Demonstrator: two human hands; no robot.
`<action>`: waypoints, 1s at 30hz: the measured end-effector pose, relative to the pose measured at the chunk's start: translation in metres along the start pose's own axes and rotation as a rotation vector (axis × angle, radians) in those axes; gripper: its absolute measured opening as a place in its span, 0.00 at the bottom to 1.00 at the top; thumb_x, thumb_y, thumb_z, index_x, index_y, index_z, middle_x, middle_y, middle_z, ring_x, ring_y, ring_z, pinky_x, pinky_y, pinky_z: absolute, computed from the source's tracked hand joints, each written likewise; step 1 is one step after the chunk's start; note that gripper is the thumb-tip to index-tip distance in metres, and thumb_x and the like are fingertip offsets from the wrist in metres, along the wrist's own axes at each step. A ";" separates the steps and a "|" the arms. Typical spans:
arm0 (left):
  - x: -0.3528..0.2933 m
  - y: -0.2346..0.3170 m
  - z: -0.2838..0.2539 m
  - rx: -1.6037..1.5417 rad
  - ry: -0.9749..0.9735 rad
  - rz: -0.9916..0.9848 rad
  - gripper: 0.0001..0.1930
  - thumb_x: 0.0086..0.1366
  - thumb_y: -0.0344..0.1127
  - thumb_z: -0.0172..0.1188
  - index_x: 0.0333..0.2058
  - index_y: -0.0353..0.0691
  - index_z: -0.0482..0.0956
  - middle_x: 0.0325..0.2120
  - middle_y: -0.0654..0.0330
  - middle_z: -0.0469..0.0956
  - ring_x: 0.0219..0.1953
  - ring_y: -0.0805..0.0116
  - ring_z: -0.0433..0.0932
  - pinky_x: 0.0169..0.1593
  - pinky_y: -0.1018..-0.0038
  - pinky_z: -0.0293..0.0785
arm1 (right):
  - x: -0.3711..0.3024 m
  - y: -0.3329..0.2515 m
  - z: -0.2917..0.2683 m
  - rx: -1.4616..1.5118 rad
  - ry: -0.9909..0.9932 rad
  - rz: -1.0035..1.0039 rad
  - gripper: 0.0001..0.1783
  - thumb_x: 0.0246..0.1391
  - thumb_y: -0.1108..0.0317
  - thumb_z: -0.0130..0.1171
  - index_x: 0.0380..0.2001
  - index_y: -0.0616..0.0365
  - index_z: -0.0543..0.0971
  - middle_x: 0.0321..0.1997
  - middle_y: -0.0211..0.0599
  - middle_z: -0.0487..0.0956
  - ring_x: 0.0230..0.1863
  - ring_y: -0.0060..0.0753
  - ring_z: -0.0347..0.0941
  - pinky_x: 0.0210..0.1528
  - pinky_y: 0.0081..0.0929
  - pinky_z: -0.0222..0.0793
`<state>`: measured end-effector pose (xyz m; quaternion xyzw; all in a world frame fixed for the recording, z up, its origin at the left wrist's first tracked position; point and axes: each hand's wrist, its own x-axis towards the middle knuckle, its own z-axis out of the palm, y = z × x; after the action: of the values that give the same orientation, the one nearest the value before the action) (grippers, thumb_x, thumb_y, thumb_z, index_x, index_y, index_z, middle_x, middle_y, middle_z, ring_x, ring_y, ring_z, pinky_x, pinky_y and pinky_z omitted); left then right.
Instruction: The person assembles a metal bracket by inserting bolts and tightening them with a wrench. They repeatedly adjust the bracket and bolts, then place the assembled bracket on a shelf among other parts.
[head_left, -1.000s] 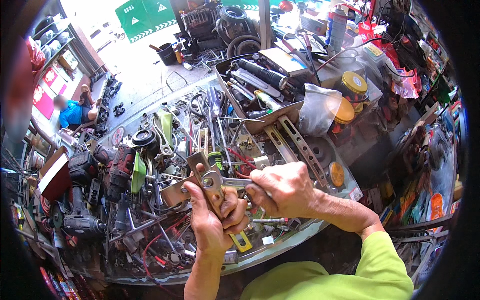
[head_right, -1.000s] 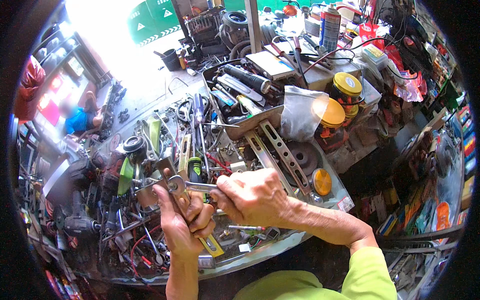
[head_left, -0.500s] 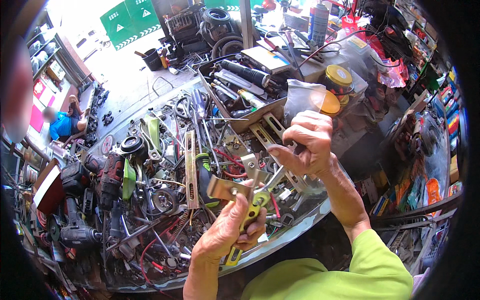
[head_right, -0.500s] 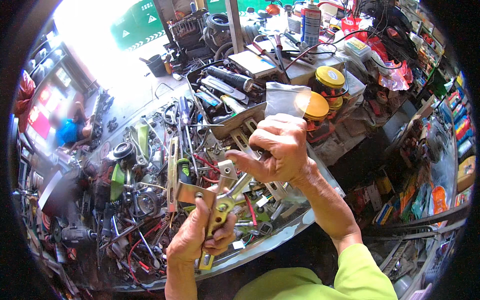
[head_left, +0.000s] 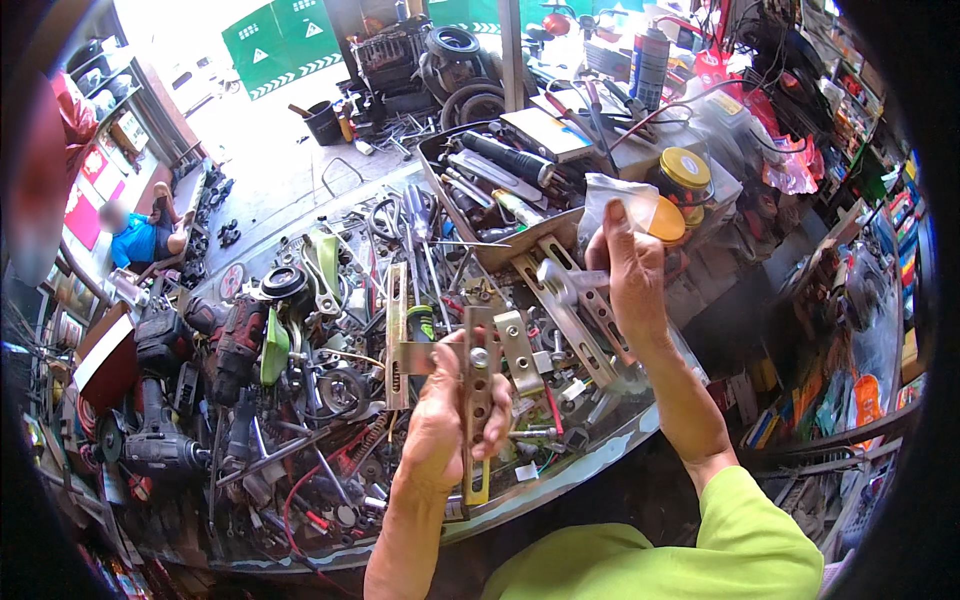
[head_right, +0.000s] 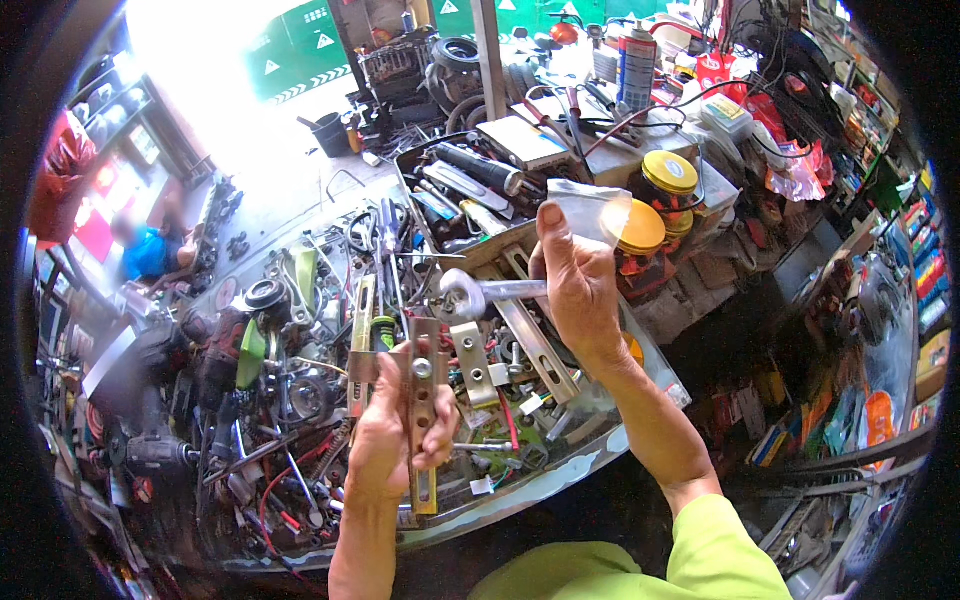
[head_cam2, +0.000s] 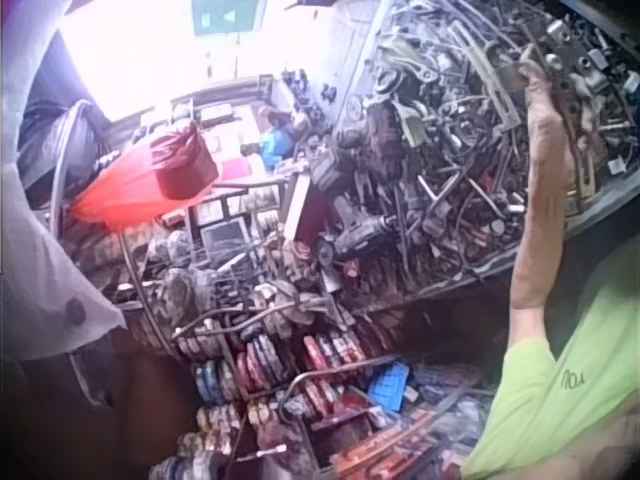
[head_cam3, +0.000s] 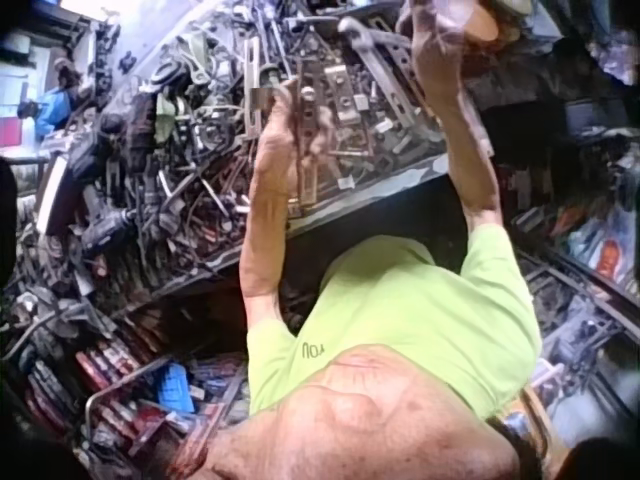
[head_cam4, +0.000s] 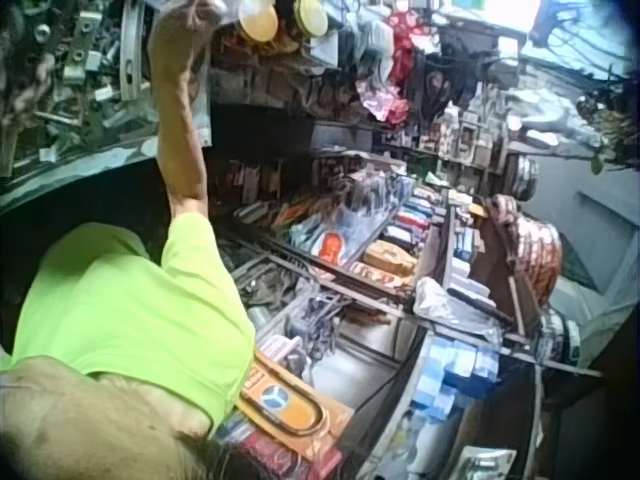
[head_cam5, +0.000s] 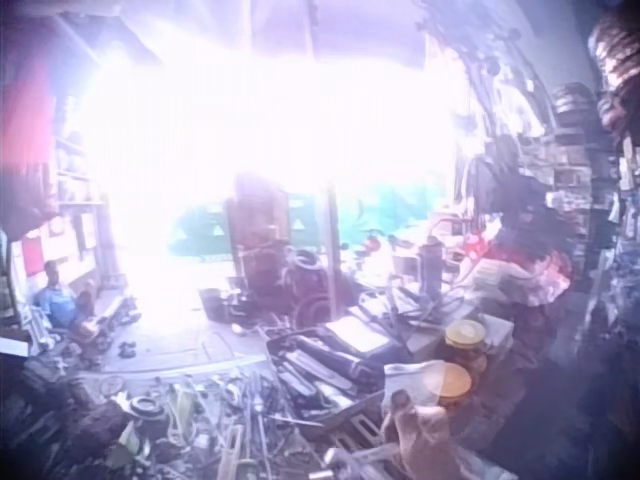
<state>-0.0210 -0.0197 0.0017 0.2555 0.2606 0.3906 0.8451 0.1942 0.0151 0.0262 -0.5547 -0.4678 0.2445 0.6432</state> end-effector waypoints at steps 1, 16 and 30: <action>0.003 0.000 -0.009 -0.076 -0.037 0.064 0.25 0.71 0.60 0.35 0.56 0.51 0.61 0.28 0.57 0.74 0.19 0.71 0.71 0.13 0.82 0.60 | 0.000 0.002 0.003 0.014 -0.023 0.147 0.36 0.66 0.44 0.46 0.11 0.61 0.70 0.11 0.19 0.60 0.18 0.14 0.52 0.20 0.22 0.48; 0.000 0.013 -0.018 -0.144 0.242 0.381 0.34 0.71 0.63 0.35 0.34 0.32 0.73 0.21 0.55 0.73 0.20 0.67 0.71 0.13 0.78 0.62 | -0.047 -0.004 0.021 0.055 -0.763 0.118 0.13 0.63 0.63 0.56 0.43 0.63 0.75 0.34 0.31 0.76 0.33 0.17 0.67 0.35 0.20 0.65; -0.016 0.003 -0.011 -0.020 0.260 0.484 0.19 0.75 0.49 0.38 0.57 0.48 0.65 0.24 0.55 0.74 0.20 0.65 0.76 0.16 0.75 0.69 | -0.039 0.003 0.018 0.216 -1.223 0.471 0.13 0.62 0.63 0.58 0.42 0.63 0.77 0.29 0.25 0.77 0.30 0.12 0.70 0.30 0.17 0.68</action>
<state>-0.0388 -0.0277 -0.0008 0.2497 0.2944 0.6134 0.6890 0.1615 -0.0082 0.0099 -0.3360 -0.5876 0.6947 0.2433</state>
